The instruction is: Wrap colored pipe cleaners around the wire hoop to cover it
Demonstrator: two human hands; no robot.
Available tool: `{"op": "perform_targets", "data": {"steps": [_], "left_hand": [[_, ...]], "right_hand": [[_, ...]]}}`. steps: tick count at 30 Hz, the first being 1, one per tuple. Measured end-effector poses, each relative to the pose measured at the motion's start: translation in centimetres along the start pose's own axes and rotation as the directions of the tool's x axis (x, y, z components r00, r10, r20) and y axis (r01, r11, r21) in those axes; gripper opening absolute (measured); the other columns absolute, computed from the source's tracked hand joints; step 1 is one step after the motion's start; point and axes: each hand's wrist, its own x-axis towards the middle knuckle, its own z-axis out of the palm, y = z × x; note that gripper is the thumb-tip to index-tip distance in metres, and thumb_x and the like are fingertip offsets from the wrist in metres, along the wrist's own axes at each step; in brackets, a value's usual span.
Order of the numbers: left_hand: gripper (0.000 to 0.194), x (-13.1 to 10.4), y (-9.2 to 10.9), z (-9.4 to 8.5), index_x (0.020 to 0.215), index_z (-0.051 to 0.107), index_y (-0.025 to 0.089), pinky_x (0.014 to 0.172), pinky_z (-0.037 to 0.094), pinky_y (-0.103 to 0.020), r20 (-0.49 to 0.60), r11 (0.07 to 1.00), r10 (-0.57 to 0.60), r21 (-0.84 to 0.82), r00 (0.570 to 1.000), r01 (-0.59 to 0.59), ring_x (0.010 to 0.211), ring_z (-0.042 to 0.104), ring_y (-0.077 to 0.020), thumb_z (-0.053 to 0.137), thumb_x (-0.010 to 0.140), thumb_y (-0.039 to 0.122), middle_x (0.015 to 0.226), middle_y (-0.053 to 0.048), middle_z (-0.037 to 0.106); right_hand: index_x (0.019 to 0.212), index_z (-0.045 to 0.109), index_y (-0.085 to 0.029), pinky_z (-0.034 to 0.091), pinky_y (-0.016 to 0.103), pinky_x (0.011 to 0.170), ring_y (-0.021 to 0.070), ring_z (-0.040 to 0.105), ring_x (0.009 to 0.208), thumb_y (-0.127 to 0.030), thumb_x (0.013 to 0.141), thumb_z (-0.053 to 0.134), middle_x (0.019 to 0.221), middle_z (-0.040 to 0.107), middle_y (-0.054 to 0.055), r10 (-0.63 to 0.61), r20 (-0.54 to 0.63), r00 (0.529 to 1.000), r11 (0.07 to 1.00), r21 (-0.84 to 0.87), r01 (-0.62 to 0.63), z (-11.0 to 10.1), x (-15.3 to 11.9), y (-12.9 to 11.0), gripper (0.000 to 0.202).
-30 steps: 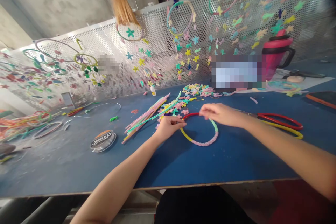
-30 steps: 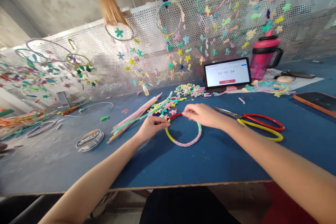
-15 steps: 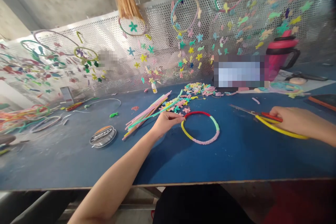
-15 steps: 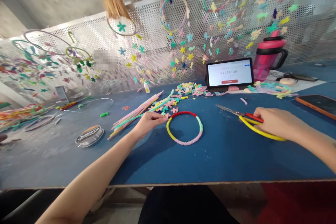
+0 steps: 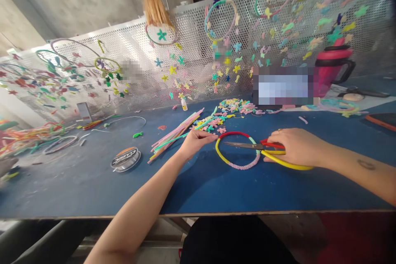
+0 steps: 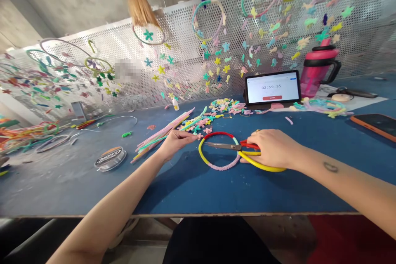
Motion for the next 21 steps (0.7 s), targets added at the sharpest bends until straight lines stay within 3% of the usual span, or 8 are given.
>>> {"op": "perform_targets", "data": {"steps": [4, 21], "left_hand": [[0.030, -0.1, -0.1, -0.1, 0.089, 0.073, 0.015, 0.084, 0.050, -0.033, 0.014, 1.000, 0.004, -0.002, 1.000, -0.004, 0.090, 0.064, -0.0221, 0.068, 0.069, 0.037, 0.090, -0.008, 0.071], [0.032, 0.0, -0.4, -0.5, 0.088, 0.073, 0.013, 0.082, 0.049, -0.033, 0.025, 0.999, 0.033, 0.002, 0.999, -0.033, 0.088, 0.064, -0.0241, 0.069, 0.068, 0.038, 0.087, -0.009, 0.071]], "right_hand": [[0.064, 0.055, -0.023, 0.023, 0.028, 0.050, 0.0205, 0.051, 0.058, -0.066, 0.070, 0.050, 0.063, 0.058, 0.004, -0.138, 0.067, 0.988, 0.985, -0.093, 0.144, -0.1, 1.4, -1.0, 0.044], [0.065, 0.055, -0.021, 0.015, 0.024, 0.046, 0.0149, 0.048, 0.049, -0.066, 0.078, 0.039, 0.058, 0.057, 0.002, -0.246, 0.067, 0.967, 0.940, -0.226, 0.255, 0.3, 3.1, -2.9, 0.049]]}}
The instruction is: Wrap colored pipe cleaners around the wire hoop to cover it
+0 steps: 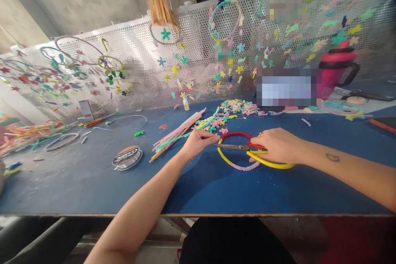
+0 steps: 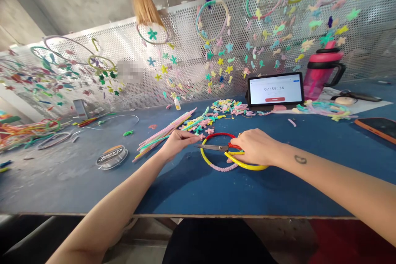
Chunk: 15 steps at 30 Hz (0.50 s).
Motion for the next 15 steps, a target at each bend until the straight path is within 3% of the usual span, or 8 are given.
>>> {"op": "perform_targets", "data": {"steps": [10, 15], "left_hand": [[0.031, -0.1, 0.2, 0.1, 0.087, 0.073, 0.013, 0.081, 0.049, -0.032, -0.019, 1.000, -0.009, -0.021, 1.000, 0.008, 0.087, 0.064, -0.0226, 0.069, 0.068, 0.036, 0.089, -0.010, 0.071], [0.026, -0.2, 0.8, 0.0, 0.084, 0.074, 0.013, 0.063, 0.046, -0.024, -0.055, 0.997, -0.052, -0.051, 0.997, 0.049, 0.064, 0.060, -0.0130, 0.069, 0.068, 0.033, 0.075, -0.007, 0.071]], "right_hand": [[0.065, 0.057, -0.021, 0.013, 0.024, 0.046, 0.0142, 0.048, 0.048, -0.061, 0.080, 0.040, 0.056, 0.057, 0.003, 0.001, 0.018, 1.000, 1.000, -0.020, 0.000, 0.3, -0.2, -0.2, 0.046], [0.065, 0.054, -0.023, 0.016, 0.025, 0.047, 0.0166, 0.050, 0.052, -0.059, 0.079, 0.044, 0.059, 0.058, 0.003, 0.076, 0.032, 0.997, 0.996, -0.037, -0.075, 0.3, -2.1, 0.7, 0.040]]}}
